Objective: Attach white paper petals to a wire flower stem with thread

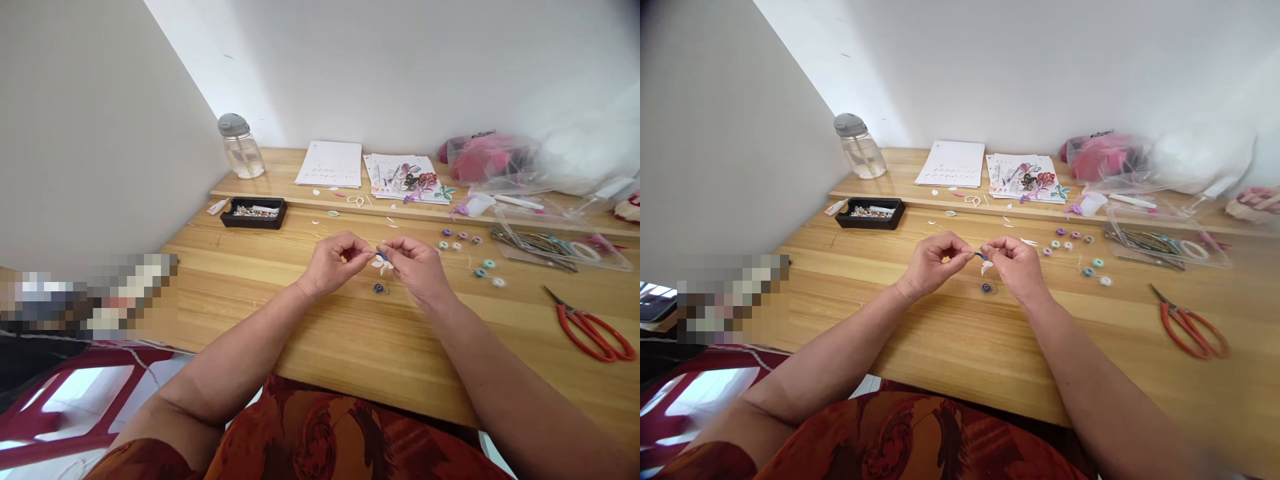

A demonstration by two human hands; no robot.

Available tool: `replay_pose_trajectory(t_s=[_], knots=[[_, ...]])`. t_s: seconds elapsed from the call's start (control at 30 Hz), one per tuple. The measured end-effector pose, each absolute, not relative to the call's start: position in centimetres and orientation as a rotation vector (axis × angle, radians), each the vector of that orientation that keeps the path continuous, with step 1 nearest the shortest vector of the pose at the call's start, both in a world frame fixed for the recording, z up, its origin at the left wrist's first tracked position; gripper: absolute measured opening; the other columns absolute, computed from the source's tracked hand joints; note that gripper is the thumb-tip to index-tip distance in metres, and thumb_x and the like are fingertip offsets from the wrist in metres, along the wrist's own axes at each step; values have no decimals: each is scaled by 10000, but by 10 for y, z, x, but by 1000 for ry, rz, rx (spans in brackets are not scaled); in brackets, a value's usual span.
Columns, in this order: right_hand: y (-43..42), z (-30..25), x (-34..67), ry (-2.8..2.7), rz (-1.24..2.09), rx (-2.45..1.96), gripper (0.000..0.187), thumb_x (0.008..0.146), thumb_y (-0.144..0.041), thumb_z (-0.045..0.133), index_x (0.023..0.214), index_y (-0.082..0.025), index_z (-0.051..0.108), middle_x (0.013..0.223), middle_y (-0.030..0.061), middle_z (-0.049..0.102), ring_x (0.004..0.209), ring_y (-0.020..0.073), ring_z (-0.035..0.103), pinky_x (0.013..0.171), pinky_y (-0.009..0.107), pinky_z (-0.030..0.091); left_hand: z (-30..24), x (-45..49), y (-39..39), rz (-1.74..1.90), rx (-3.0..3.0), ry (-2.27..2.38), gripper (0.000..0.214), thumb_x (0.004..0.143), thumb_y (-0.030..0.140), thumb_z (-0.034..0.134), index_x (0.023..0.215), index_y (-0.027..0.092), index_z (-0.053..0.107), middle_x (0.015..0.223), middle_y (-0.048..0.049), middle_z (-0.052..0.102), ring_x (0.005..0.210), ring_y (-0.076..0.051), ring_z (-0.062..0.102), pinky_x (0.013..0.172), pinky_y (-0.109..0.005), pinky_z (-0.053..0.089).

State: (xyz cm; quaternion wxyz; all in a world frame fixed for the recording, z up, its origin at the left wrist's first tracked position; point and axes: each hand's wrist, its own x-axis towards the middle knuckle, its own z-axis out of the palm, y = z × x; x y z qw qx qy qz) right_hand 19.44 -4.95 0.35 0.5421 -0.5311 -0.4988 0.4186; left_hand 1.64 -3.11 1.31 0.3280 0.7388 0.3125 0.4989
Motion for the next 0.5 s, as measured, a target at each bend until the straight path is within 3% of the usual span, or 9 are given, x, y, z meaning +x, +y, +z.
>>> replay_pose_trajectory(t_s=[0.13,0.27,0.5], knots=[[-55,8,187,-1088,1285,-1260,289,612,-364,829,666,-174,616,582,-39,509,444,44,301,403,211,183,11,17,-27,1415,1763,959,135,807,274,689,742,157,668,717,-22,666,618,-94,547,572,-217,438],[-63,13,181,-1060,1484,-1242,319,618,-367,826,658,-184,568,517,-53,485,411,39,294,389,196,192,9,18,-24,1413,1586,1021,148,789,300,704,753,160,678,732,-22,657,653,-102,561,544,-207,433],[-66,13,179,-1172,1458,-1274,343,667,-396,804,646,-182,537,529,-30,536,429,56,367,409,194,268,10,19,-25,1279,1251,832,267,698,364,801,763,142,668,874,-34,650,749,-122,606,568,-225,529]])
